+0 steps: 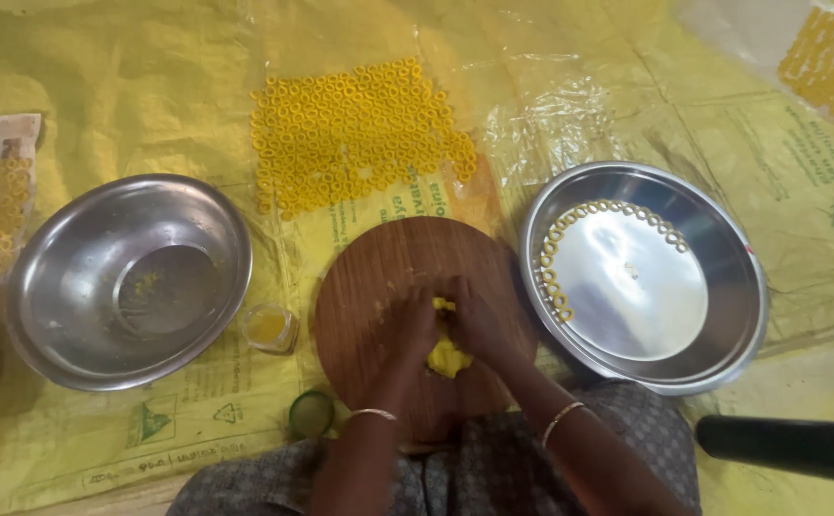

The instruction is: The person kneads a yellow dough on a wooden board, then uses a small green cutter to shape small ring-like pieces. The finished pieces are placed into a metal tray. The person repeatedly kneads the dough and cuts more pieces throughout the clip.

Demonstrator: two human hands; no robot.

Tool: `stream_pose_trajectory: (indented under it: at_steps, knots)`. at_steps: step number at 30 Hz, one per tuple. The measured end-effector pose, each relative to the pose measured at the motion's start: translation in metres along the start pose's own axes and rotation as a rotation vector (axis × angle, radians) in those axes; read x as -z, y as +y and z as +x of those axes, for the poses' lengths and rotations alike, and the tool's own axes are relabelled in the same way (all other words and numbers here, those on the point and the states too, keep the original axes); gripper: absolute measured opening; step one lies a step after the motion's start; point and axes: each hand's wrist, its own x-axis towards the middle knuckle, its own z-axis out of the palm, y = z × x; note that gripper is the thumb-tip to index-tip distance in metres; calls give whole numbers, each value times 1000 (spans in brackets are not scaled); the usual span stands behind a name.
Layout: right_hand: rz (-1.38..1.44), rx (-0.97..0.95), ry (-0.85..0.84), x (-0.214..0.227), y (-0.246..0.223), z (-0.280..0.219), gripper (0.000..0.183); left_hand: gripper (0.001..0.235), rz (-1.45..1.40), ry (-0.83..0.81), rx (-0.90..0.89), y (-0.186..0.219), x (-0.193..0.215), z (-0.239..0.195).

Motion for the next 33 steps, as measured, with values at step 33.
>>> stream_pose_trajectory:
  at_steps: [33]
  knots:
    - [-201,-13,-41,7,-32,-4,51,91,-237,-58,-24,-31,-9,-20]
